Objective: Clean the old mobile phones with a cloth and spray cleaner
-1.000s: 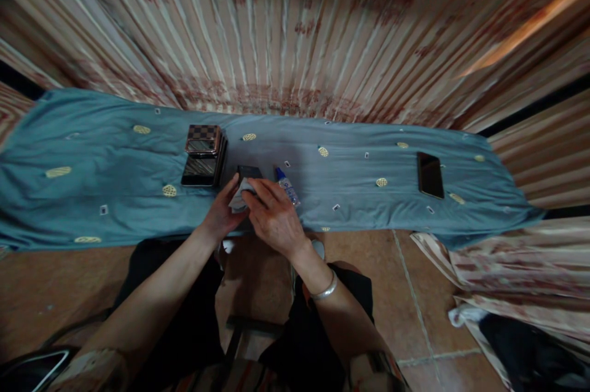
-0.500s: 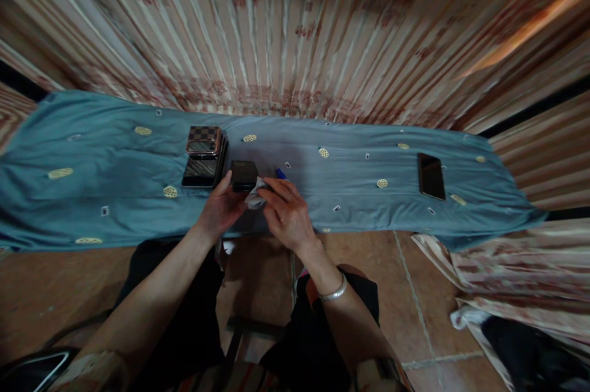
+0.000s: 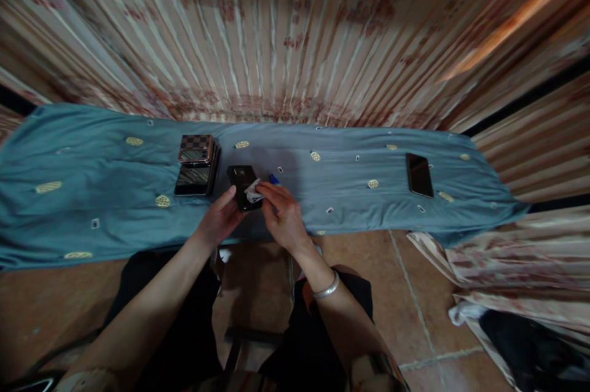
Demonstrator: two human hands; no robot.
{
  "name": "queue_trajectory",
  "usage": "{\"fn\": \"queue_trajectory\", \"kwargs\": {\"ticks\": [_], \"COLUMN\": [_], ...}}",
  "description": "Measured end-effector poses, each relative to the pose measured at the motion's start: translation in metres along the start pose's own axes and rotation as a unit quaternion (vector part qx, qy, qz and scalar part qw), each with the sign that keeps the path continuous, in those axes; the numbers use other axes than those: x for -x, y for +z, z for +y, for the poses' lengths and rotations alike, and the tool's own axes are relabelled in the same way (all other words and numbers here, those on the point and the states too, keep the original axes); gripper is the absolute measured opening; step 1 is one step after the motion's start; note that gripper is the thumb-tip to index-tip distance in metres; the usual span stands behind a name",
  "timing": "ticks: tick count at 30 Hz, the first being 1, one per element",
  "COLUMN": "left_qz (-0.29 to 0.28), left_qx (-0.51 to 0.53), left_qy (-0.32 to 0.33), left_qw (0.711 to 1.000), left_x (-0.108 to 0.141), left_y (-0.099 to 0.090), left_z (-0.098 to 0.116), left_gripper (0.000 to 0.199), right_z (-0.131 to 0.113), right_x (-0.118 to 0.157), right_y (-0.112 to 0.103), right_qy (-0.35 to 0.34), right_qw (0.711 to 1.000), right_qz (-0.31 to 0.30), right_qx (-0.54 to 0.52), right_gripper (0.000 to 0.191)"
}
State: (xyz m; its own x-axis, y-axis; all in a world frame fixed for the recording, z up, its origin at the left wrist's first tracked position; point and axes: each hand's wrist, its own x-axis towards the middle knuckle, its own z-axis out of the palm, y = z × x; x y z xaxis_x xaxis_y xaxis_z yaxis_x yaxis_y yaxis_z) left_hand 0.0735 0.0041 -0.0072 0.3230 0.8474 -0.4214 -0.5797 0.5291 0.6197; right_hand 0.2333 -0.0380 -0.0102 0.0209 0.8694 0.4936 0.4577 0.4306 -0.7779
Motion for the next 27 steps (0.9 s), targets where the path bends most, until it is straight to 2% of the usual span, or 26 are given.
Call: {"fn": "queue_trajectory", "kwargs": {"ticks": [4,9,16,19,27], "left_qz": [-0.03,-0.059,-0.068,-0.075,-0.083], "left_qx": [-0.034,-0.053,-0.046,-0.053,-0.074], "left_qy": [0.015,-0.005,-0.047,-0.05,-0.044], "left_qw": [0.999,0.997,0.995,0.995,0.993], "left_x": [0.002,0.005,0.009,0.01,0.009], "left_y": [-0.001,-0.001,0.002,0.002,0.003], "left_z": [-0.006,-0.013,-0.013,-0.013,-0.016], "left_gripper": [0.026,0.032,0.015,0.014,0.022], "right_z": [0.008,0.021,0.027,0.025,0.018], "right_x": [-0.003,-0.005,-0.013,-0.015,-0.016], "right_y": [0.002,0.003,-0.004,-0.006,-0.005], "right_qy": [0.019,0.057,0.184,0.179,0.117], "right_qw": [1.0,0.998,0.974,0.975,0.988], "right_qz": [0.011,0.028,0.052,0.046,0.034], "right_qx": [0.005,-0.027,-0.123,-0.119,-0.098], "right_gripper": [0.039,0.035,0.028,0.026,0.026]}}
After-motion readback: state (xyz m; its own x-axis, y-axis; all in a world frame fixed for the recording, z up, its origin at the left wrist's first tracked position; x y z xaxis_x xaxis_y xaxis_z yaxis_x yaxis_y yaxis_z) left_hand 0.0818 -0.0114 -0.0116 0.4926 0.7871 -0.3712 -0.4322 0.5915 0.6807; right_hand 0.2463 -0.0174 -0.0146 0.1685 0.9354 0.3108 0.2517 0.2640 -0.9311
